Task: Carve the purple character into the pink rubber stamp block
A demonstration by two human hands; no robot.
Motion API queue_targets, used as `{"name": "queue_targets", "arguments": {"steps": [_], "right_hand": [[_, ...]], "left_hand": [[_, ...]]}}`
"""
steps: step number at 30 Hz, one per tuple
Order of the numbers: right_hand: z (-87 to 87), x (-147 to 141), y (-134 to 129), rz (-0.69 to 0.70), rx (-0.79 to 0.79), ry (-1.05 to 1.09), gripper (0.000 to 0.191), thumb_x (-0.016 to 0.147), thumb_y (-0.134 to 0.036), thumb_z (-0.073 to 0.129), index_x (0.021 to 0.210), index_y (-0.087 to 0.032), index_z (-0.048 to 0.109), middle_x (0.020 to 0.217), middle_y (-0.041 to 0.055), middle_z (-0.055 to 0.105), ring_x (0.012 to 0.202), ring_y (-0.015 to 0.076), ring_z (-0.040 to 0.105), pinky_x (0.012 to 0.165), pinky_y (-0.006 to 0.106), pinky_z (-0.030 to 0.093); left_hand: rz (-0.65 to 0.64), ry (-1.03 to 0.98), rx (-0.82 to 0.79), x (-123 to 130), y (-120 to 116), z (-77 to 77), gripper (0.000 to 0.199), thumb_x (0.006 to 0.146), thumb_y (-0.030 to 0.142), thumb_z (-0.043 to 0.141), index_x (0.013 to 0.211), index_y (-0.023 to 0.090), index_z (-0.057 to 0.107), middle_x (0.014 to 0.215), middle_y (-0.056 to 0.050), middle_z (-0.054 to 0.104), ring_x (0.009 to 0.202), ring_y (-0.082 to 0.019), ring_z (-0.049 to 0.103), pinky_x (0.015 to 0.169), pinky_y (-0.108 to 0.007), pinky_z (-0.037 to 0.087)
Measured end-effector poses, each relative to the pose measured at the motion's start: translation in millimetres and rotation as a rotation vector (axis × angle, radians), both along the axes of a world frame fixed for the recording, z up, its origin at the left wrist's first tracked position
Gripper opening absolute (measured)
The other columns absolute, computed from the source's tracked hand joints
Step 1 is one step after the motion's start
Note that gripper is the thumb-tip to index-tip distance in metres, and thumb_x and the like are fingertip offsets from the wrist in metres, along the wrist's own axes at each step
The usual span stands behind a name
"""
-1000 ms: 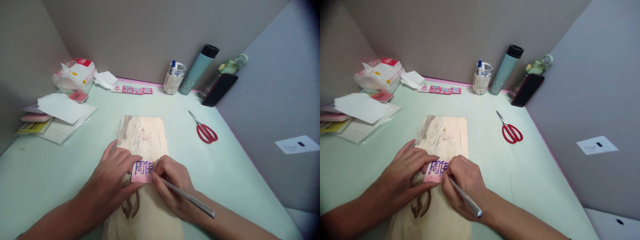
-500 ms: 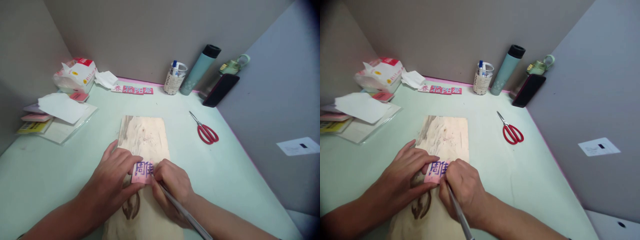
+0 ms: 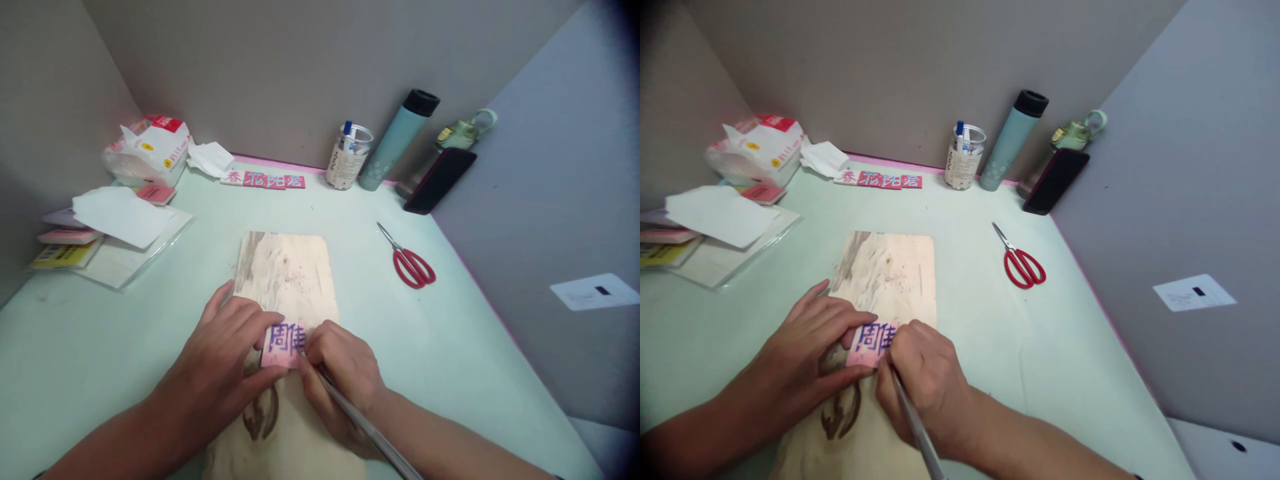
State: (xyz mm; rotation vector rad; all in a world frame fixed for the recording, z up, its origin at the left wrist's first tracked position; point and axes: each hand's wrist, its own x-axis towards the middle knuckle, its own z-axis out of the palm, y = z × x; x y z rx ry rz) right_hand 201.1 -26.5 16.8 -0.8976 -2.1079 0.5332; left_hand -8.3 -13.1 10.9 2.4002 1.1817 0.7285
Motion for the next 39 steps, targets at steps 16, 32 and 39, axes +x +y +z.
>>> {"name": "queue_targets", "arguments": {"steps": [16, 32, 39], "right_hand": [[-3.2, 3.9, -0.9, -0.144, -0.618, 0.306, 0.021, 0.097, -0.026, 0.052, 0.078, -0.022, 0.045, 0.073, -0.0009, 0.053, 0.065, 0.0149, 0.046, 0.059, 0.029, 0.036], [-0.5, 1.0, 5.5, -0.141, -0.713, 0.561, 0.021, 0.093, -0.029, 0.061, 0.077, -0.021, 0.05, 0.073, -0.0014, 0.053, 0.068, 0.0156, 0.047, 0.063, 0.03, 0.036], [-1.3, 2.9, 2.6, -0.134, -0.622, 0.422, 0.023, 0.094, -0.029, 0.053, 0.075, -0.023, 0.042, 0.068, -0.0032, 0.047, 0.062, 0.0142, 0.04, 0.058, 0.029, 0.033]], "left_hand": [[-0.009, -0.036, -0.001, 1.9, 0.9, -3.2, 0.031, 0.092, 0.032, 0.067, 0.117, 0.023, 0.053, 0.09, 0.002, 0.061, 0.09, -0.022, 0.059, 0.118, -0.056, 0.019], [-0.005, -0.016, 0.029, 0.0, 1.7, -8.0, 0.037, 0.088, 0.031, 0.073, 0.117, 0.023, 0.052, 0.085, 0.002, 0.055, 0.086, -0.021, 0.058, 0.115, -0.056, 0.025], [-0.013, -0.008, 0.045, -2.3, 3.5, -9.0, 0.038, 0.09, 0.038, 0.07, 0.121, 0.024, 0.052, 0.086, 0.002, 0.059, 0.086, -0.021, 0.059, 0.114, -0.059, 0.027]]}}
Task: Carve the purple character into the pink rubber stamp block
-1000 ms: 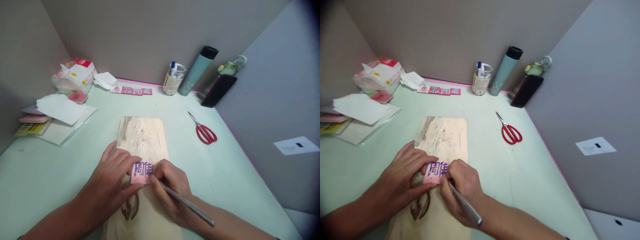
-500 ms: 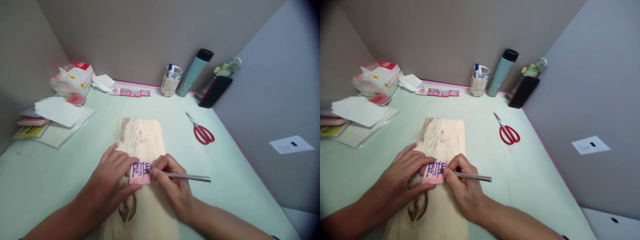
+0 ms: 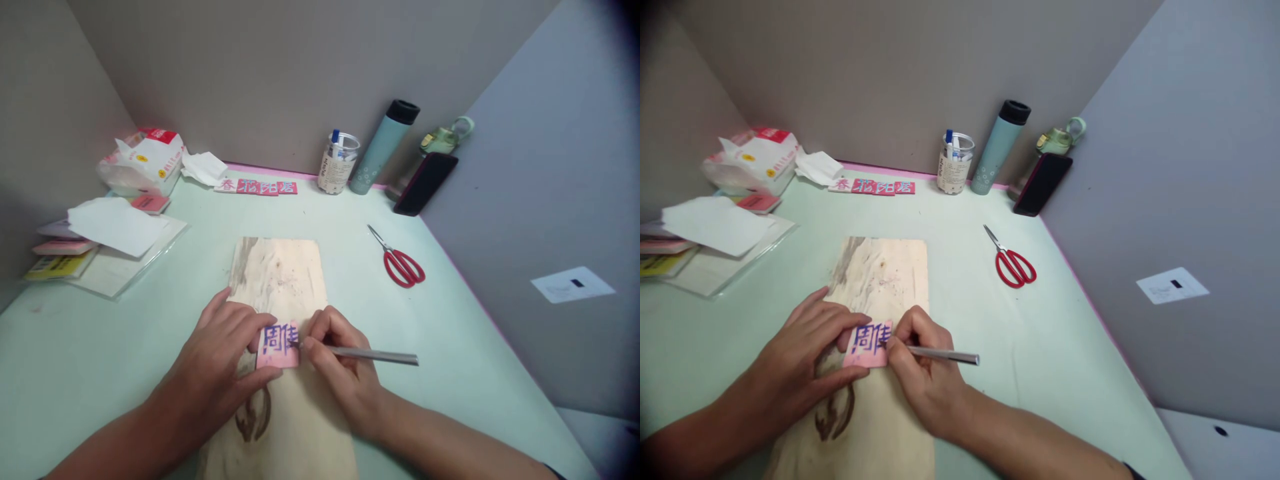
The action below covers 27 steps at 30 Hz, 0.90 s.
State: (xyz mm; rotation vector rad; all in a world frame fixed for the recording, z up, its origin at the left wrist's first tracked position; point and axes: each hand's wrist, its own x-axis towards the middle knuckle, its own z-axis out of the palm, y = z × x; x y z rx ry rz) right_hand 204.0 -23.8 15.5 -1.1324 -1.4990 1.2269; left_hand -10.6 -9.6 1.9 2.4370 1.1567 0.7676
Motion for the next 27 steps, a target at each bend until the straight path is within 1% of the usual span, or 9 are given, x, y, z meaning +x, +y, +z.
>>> {"name": "queue_targets", "arguments": {"steps": [4, 10, 12, 14, 18, 20, 24, 27], "right_hand": [[-1.4, 0.9, -0.6, 0.007, 0.034, -0.061, 0.022, 0.095, -0.027, 0.052, 0.075, -0.023, 0.042, 0.069, -0.0026, 0.048, 0.063, 0.0144, 0.041, 0.058, 0.029, 0.034], [-0.7, 1.4, -2.5, 0.026, 0.076, -0.137, 0.021, 0.097, -0.025, 0.049, 0.078, -0.023, 0.041, 0.071, -0.0019, 0.049, 0.064, 0.0144, 0.044, 0.057, 0.029, 0.034], [0.7, 0.3, -3.5, 0.029, 0.124, -0.196, 0.022, 0.097, -0.022, 0.049, 0.077, -0.023, 0.04, 0.071, -0.0019, 0.049, 0.062, 0.0137, 0.043, 0.056, 0.029, 0.033], [1.4, -1.7, -4.2, 0.027, 0.253, -0.28, 0.022, 0.095, -0.016, 0.048, 0.076, -0.023, 0.039, 0.07, -0.0017, 0.048, 0.061, 0.0133, 0.043, 0.055, 0.028, 0.033], [-2.3, -6.9, -5.2, 0.021, 0.61, -0.431, 0.025, 0.089, -0.003, 0.047, 0.079, -0.023, 0.038, 0.069, -0.001, 0.047, 0.061, 0.0146, 0.043, 0.056, 0.029, 0.033], [-4.8, -9.1, -6.0, 0.017, 0.725, -0.496, 0.027, 0.086, 0.0, 0.047, 0.08, -0.024, 0.037, 0.067, -0.0011, 0.046, 0.061, 0.0155, 0.041, 0.055, 0.03, 0.032], [-5.1, -11.0, -6.7, -0.018, 0.864, -0.621, 0.03, 0.087, 0.002, 0.048, 0.076, -0.023, 0.036, 0.063, -0.0022, 0.041, 0.059, 0.0153, 0.034, 0.055, 0.031, 0.026], [-4.4, -9.5, -5.2, -0.047, 0.863, -0.671, 0.03, 0.089, 0.002, 0.046, 0.075, -0.023, 0.037, 0.063, -0.002, 0.04, 0.059, 0.0153, 0.034, 0.055, 0.031, 0.024]], "left_hand": [[0.02, -0.006, -0.016, 1.1, -2.0, 1.6, 0.036, 0.091, 0.036, 0.069, 0.12, 0.024, 0.052, 0.085, 0.002, 0.056, 0.087, -0.021, 0.058, 0.115, -0.058, 0.026], [0.004, -0.006, -0.001, 1.1, -3.5, 3.3, 0.036, 0.092, 0.038, 0.068, 0.119, 0.021, 0.052, 0.086, 0.002, 0.056, 0.089, -0.022, 0.058, 0.115, -0.057, 0.025], [0.004, -0.004, -0.004, 1.2, -3.1, 4.0, 0.035, 0.093, 0.039, 0.067, 0.119, 0.021, 0.052, 0.086, 0.001, 0.056, 0.089, -0.023, 0.058, 0.115, -0.057, 0.025], [0.007, -0.008, -0.002, 1.7, -2.8, 4.7, 0.034, 0.094, 0.04, 0.066, 0.119, 0.021, 0.052, 0.086, 0.001, 0.056, 0.089, -0.022, 0.058, 0.115, -0.055, 0.025], [0.008, -0.007, -0.003, 2.9, -2.9, 4.5, 0.033, 0.094, 0.04, 0.065, 0.118, 0.02, 0.054, 0.084, 0.002, 0.055, 0.088, -0.022, 0.058, 0.116, -0.054, 0.024], [0.011, -0.006, -0.001, 3.2, -2.9, 3.6, 0.032, 0.095, 0.039, 0.065, 0.118, 0.02, 0.054, 0.083, 0.002, 0.055, 0.088, -0.022, 0.058, 0.116, -0.054, 0.024], [0.015, -0.025, 0.017, 4.0, -2.5, 2.3, 0.031, 0.096, 0.04, 0.063, 0.117, 0.019, 0.054, 0.082, 0.003, 0.053, 0.086, -0.021, 0.058, 0.116, -0.054, 0.026], [0.021, -0.025, 0.021, 4.7, -2.1, 2.4, 0.032, 0.095, 0.041, 0.064, 0.116, 0.019, 0.054, 0.082, 0.003, 0.053, 0.085, -0.02, 0.058, 0.115, -0.054, 0.027]]}}
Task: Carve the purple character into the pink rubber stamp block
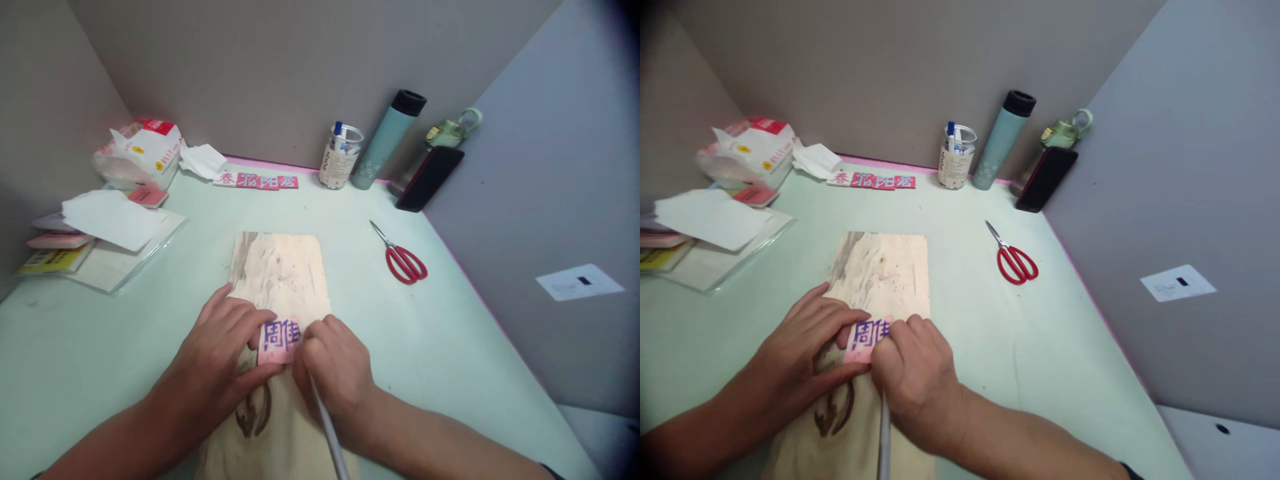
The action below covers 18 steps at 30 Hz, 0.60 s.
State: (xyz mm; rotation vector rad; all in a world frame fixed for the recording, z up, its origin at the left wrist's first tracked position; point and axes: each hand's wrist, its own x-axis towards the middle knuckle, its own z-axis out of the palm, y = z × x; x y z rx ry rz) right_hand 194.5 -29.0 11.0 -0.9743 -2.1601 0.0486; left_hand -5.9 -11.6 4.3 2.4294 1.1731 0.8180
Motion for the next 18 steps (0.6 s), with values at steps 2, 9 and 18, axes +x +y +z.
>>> {"name": "queue_targets", "arguments": {"steps": [2, 9, 18], "right_hand": [[-0.7, 1.9, 1.1, -0.004, -0.012, 0.041, 0.028, 0.088, 0.001, 0.048, 0.076, -0.022, 0.039, 0.065, -0.001, 0.044, 0.06, 0.0155, 0.036, 0.055, 0.031, 0.025], [0.6, 4.4, 2.6, 0.111, -0.097, 0.256, 0.024, 0.081, 0.002, 0.052, 0.082, -0.021, 0.046, 0.068, -0.0004, 0.05, 0.057, 0.0141, 0.042, 0.053, 0.03, 0.031], [1.6, 8.6, 0.2, 0.026, -0.36, 0.388, 0.016, 0.091, -0.007, 0.056, 0.086, -0.022, 0.052, 0.077, 0.0, 0.058, 0.065, 0.0135, 0.054, 0.058, 0.027, 0.041]], "left_hand": [[0.004, 0.001, -0.004, 0.1, 0.0, 0.3, 0.032, 0.095, 0.042, 0.065, 0.115, 0.02, 0.054, 0.082, 0.003, 0.053, 0.085, -0.02, 0.057, 0.115, -0.054, 0.027], [-0.007, 0.005, -0.023, -1.3, -2.0, -0.5, 0.034, 0.094, 0.043, 0.066, 0.116, 0.021, 0.053, 0.082, 0.003, 0.053, 0.088, -0.02, 0.058, 0.116, -0.052, 0.024], [-0.037, 0.012, -0.057, -6.9, 2.0, -3.0, 0.042, 0.09, 0.048, 0.07, 0.119, 0.022, 0.053, 0.085, 0.004, 0.057, 0.091, -0.022, 0.058, 0.118, -0.049, 0.019]]}}
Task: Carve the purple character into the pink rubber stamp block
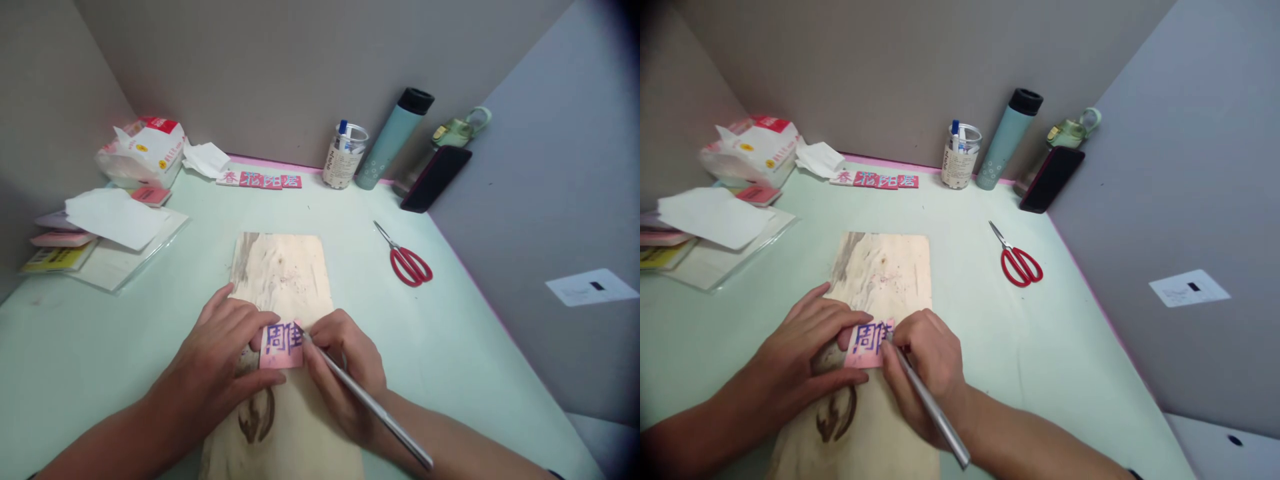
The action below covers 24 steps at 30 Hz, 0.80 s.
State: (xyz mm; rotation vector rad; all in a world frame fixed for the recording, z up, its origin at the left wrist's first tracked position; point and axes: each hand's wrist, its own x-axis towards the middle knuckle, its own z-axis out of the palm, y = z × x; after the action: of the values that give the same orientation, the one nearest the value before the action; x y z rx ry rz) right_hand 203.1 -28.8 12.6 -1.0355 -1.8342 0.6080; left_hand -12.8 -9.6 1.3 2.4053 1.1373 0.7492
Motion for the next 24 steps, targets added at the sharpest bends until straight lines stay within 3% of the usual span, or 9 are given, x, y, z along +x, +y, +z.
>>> {"name": "queue_targets", "arguments": {"steps": [4, 9, 11, 15, 20, 24], "right_hand": [[4.2, 2.0, 7.9, -0.109, -0.251, 0.115, 0.012, 0.094, -0.018, 0.058, 0.083, -0.022, 0.053, 0.074, -0.003, 0.056, 0.062, 0.0111, 0.051, 0.054, 0.022, 0.041], [7.3, 6.5, 22.9, -0.168, -0.316, 0.114, 0.006, 0.091, -0.021, 0.062, 0.085, -0.022, 0.059, 0.074, -0.0036, 0.058, 0.065, 0.0115, 0.055, 0.058, 0.021, 0.044], [6.7, 8.9, 25.0, -0.128, -0.326, 0.105, 0.002, 0.092, -0.022, 0.061, 0.091, -0.022, 0.063, 0.078, -0.0019, 0.063, 0.069, 0.0129, 0.059, 0.063, 0.023, 0.046], [3.1, 11.9, 25.2, -0.026, -0.344, 0.187, 0.016, 0.1, -0.027, 0.05, 0.107, -0.023, 0.064, 0.074, -0.0022, 0.066, 0.066, 0.0136, 0.06, 0.065, 0.024, 0.049], [7.4, 11.3, 27.8, 0.047, -0.425, 0.195, 0.018, 0.098, -0.032, 0.055, 0.112, -0.022, 0.061, 0.09, 0.0023, 0.07, 0.082, 0.0158, 0.064, 0.076, 0.026, 0.05], [15.1, 8.6, 27.1, 0.196, -0.532, 0.21, 0.026, 0.095, -0.036, 0.06, 0.115, -0.019, 0.061, 0.083, 0.0006, 0.064, 0.071, 0.0138, 0.057, 0.068, 0.026, 0.047]], "left_hand": [[-0.052, 0.043, 0.034, -5.0, 3.4, -2.2, 0.045, 0.091, 0.047, 0.069, 0.123, 0.021, 0.051, 0.088, 0.004, 0.059, 0.092, -0.02, 0.058, 0.119, -0.044, 0.015], [-0.05, 0.055, 0.063, -5.8, 2.5, -3.2, 0.044, 0.093, 0.043, 0.068, 0.126, 0.022, 0.05, 0.089, 0.002, 0.059, 0.092, -0.021, 0.057, 0.118, -0.046, 0.018], [-0.041, 0.046, 0.062, -4.6, 1.2, -2.4, 0.04, 0.092, 0.039, 0.069, 0.124, 0.022, 0.051, 0.087, 0.003, 0.057, 0.089, -0.021, 0.057, 0.117, -0.047, 0.02], [-0.012, 0.014, 0.104, -3.2, 0.0, 1.8, 0.035, 0.093, 0.033, 0.067, 0.122, 0.02, 0.052, 0.088, 0.001, 0.058, 0.091, -0.021, 0.056, 0.118, -0.052, 0.021], [-0.001, 0.018, 0.239, -6.2, 0.2, 9.5, 0.04, 0.094, 0.034, 0.066, 0.126, 0.017, 0.049, 0.102, -0.005, 0.063, 0.103, -0.023, 0.056, 0.119, -0.056, 0.018], [0.009, -0.005, 0.287, -7.2, -1.1, 12.0, 0.038, 0.093, 0.03, 0.068, 0.125, 0.017, 0.051, 0.104, -0.005, 0.064, 0.105, -0.023, 0.057, 0.12, -0.057, 0.02]]}}
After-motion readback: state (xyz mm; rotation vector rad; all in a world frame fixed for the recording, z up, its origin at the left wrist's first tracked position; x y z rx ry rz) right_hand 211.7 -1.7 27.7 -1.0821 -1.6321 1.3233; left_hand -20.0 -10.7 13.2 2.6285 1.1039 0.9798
